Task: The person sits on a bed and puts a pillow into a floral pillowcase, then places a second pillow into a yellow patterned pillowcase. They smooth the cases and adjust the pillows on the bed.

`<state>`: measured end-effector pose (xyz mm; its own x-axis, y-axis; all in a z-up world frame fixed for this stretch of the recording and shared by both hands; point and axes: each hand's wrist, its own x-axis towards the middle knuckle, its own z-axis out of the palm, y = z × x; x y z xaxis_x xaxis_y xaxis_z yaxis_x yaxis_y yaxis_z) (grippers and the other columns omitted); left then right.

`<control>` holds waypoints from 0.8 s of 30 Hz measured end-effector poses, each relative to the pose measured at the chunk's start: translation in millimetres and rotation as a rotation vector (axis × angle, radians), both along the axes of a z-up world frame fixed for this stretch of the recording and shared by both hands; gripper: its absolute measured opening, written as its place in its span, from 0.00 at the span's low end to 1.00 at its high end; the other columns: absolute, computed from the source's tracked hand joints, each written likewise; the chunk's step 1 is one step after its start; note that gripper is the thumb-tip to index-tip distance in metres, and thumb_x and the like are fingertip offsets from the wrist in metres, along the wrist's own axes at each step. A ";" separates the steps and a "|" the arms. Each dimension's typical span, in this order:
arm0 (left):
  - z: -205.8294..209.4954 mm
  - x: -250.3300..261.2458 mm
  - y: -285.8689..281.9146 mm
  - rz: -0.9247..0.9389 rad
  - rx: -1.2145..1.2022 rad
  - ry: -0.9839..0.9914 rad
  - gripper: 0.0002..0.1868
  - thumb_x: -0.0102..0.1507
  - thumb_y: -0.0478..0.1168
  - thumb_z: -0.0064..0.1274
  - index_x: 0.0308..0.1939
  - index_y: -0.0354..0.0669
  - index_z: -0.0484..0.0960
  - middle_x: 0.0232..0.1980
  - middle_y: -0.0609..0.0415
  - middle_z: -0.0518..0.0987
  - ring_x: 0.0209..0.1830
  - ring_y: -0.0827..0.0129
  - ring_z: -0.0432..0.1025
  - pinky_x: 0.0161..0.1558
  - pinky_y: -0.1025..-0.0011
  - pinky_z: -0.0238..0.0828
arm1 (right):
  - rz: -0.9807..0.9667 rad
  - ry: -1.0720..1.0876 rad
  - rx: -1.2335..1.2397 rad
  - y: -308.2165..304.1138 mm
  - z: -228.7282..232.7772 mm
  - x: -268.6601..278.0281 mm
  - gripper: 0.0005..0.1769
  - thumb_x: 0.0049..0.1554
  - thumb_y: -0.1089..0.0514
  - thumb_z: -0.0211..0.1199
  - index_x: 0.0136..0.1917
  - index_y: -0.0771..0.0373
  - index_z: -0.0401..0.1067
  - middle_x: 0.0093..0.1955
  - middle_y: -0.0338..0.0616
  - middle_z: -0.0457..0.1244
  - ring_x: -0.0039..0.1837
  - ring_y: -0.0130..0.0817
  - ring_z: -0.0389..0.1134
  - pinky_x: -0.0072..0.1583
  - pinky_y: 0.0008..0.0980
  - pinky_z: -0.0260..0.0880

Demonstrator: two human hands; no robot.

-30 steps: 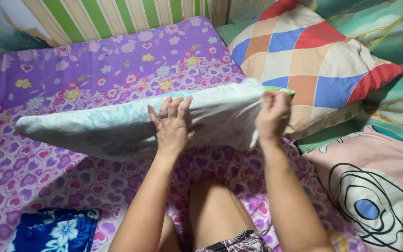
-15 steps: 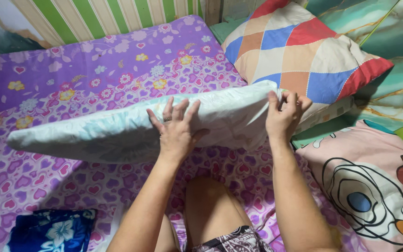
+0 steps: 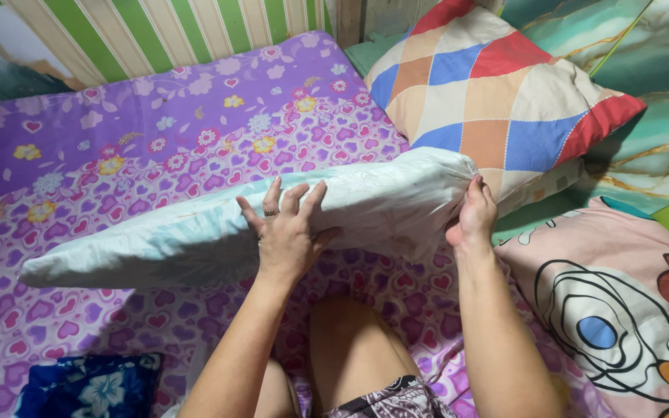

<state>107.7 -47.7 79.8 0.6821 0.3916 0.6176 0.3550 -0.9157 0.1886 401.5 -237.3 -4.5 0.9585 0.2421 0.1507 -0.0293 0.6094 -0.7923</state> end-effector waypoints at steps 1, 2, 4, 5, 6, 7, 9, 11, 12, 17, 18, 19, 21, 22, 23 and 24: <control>1.9 -1.0 -1.9 0.006 -0.020 0.016 0.48 0.45 0.62 0.69 0.70 0.66 0.71 0.63 0.62 0.71 0.77 0.53 0.52 0.70 0.23 0.17 | 0.002 0.038 0.006 1.1 0.4 1.3 0.14 0.70 0.51 0.47 0.57 0.61 0.69 0.57 0.37 0.65 0.59 0.25 0.65 0.64 0.28 0.65; 3.7 -1.7 -4.0 0.013 -0.040 0.033 0.49 0.45 0.60 0.70 0.70 0.66 0.72 0.63 0.61 0.71 0.77 0.53 0.52 0.70 0.23 0.17 | 0.003 0.076 0.012 1.4 1.1 1.9 0.15 0.68 0.51 0.46 0.57 0.60 0.70 0.58 0.37 0.66 0.59 0.25 0.66 0.63 0.28 0.66; 6.6 0.0 -6.9 -0.004 -0.050 -0.053 0.45 0.48 0.63 0.72 0.66 0.59 0.73 0.61 0.56 0.72 0.75 0.49 0.54 0.68 0.23 0.17 | -0.074 -0.083 -0.106 -1.9 5.7 5.7 0.14 0.73 0.50 0.49 0.57 0.61 0.69 0.55 0.36 0.64 0.57 0.25 0.62 0.61 0.29 0.64; 7.2 -0.3 -7.6 -0.009 -0.055 -0.095 0.43 0.50 0.65 0.73 0.64 0.56 0.74 0.60 0.54 0.72 0.73 0.48 0.54 0.68 0.22 0.17 | -0.110 -0.161 -0.165 -2.4 8.9 5.0 0.14 0.76 0.50 0.50 0.57 0.62 0.69 0.54 0.36 0.63 0.55 0.26 0.60 0.59 0.29 0.63; 8.1 0.7 -5.5 -0.002 -0.045 -0.104 0.42 0.49 0.62 0.73 0.63 0.56 0.75 0.61 0.53 0.73 0.73 0.48 0.56 0.68 0.23 0.18 | -0.248 -0.279 -0.392 -5.9 15.1 4.3 0.15 0.75 0.50 0.50 0.55 0.63 0.69 0.50 0.38 0.64 0.52 0.28 0.62 0.57 0.31 0.64; 8.3 2.0 -2.0 0.006 -0.037 -0.111 0.41 0.48 0.60 0.73 0.63 0.55 0.76 0.61 0.53 0.74 0.72 0.49 0.58 0.69 0.23 0.19 | -0.386 -0.395 -0.624 -14.4 24.1 3.3 0.16 0.74 0.49 0.50 0.54 0.63 0.68 0.47 0.41 0.65 0.49 0.30 0.64 0.54 0.33 0.65; 7.4 4.7 4.2 0.031 -0.028 -0.102 0.39 0.48 0.55 0.73 0.62 0.56 0.78 0.59 0.55 0.76 0.71 0.53 0.61 0.70 0.25 0.20 | -0.584 -0.578 -0.879 -26.3 38.2 -4.3 0.17 0.74 0.49 0.50 0.52 0.64 0.68 0.41 0.45 0.65 0.44 0.34 0.65 0.49 0.36 0.65; 6.3 6.8 9.7 0.066 -0.024 -0.068 0.36 0.48 0.50 0.72 0.61 0.59 0.79 0.54 0.60 0.78 0.69 0.57 0.65 0.72 0.27 0.21 | -0.702 -0.718 -0.923 -33.8 43.5 -9.9 0.17 0.75 0.49 0.52 0.52 0.66 0.68 0.38 0.48 0.64 0.41 0.37 0.64 0.46 0.40 0.63; 5.4 7.5 11.3 0.088 -0.045 -0.056 0.35 0.48 0.48 0.72 0.60 0.59 0.80 0.53 0.59 0.77 0.68 0.58 0.65 0.73 0.28 0.23 | -0.712 -0.702 -0.887 -35.6 41.4 -9.9 0.17 0.74 0.49 0.52 0.52 0.65 0.68 0.40 0.48 0.64 0.42 0.36 0.65 0.47 0.39 0.64; 2.3 12.9 24.9 0.165 -0.077 -0.102 0.33 0.47 0.44 0.72 0.57 0.58 0.80 0.52 0.56 0.75 0.63 0.57 0.66 0.73 0.33 0.32 | -0.555 -0.918 -0.503 -37.5 -12.8 17.1 0.19 0.77 0.47 0.55 0.54 0.65 0.61 0.58 0.51 0.64 0.57 0.38 0.64 0.58 0.40 0.66; 1.1 16.1 26.0 0.165 -0.083 -0.106 0.33 0.48 0.44 0.72 0.57 0.58 0.80 0.52 0.57 0.75 0.63 0.57 0.66 0.73 0.33 0.32 | -0.379 -0.808 -0.558 -36.1 -33.7 10.9 0.22 0.73 0.42 0.56 0.60 0.65 0.63 0.56 0.50 0.62 0.56 0.37 0.63 0.60 0.39 0.66; 0.4 18.9 28.4 0.167 -0.085 -0.110 0.34 0.48 0.43 0.72 0.58 0.58 0.80 0.52 0.58 0.75 0.63 0.58 0.65 0.73 0.32 0.33 | -0.201 -0.696 -0.603 -37.3 -51.4 2.8 0.29 0.69 0.37 0.57 0.67 0.64 0.65 0.53 0.50 0.61 0.56 0.36 0.63 0.61 0.38 0.67; -2.8 26.3 33.1 0.184 -0.084 -0.115 0.34 0.48 0.43 0.72 0.58 0.58 0.80 0.53 0.58 0.75 0.64 0.58 0.64 0.73 0.32 0.33 | -0.047 -0.783 -0.802 -42.2 -82.0 -17.5 0.41 0.53 0.37 0.72 0.65 0.71 0.66 0.57 0.58 0.67 0.58 0.46 0.69 0.57 0.42 0.69; -5.0 31.8 36.2 0.200 -0.080 -0.116 0.34 0.48 0.42 0.72 0.59 0.58 0.80 0.54 0.58 0.74 0.65 0.58 0.63 0.74 0.32 0.32 | 0.023 -0.605 -0.999 -36.1 -94.5 -20.2 0.35 0.51 0.40 0.70 0.60 0.70 0.71 0.51 0.59 0.70 0.53 0.48 0.72 0.55 0.43 0.70; -7.9 37.5 38.0 0.214 -0.076 -0.116 0.34 0.49 0.42 0.72 0.59 0.58 0.80 0.55 0.57 0.74 0.66 0.58 0.63 0.74 0.31 0.32 | 0.097 -0.419 -1.188 -33.3 -107.0 -19.3 0.29 0.50 0.44 0.69 0.56 0.69 0.77 0.44 0.60 0.72 0.47 0.50 0.75 0.52 0.43 0.72; -11.4 41.8 39.4 0.220 -0.048 -0.135 0.34 0.49 0.42 0.72 0.59 0.58 0.80 0.56 0.58 0.74 0.68 0.58 0.61 0.74 0.31 0.30 | -0.012 -0.344 -1.261 -31.1 -118.1 -13.0 0.25 0.52 0.47 0.67 0.53 0.71 0.77 0.43 0.63 0.71 0.47 0.52 0.75 0.52 0.45 0.72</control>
<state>149.6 -8.3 68.4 0.4899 0.5522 0.6746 0.5129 -0.8083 0.2891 388.4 -268.4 -122.6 0.9196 0.3875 0.0646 0.2886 -0.5547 -0.7804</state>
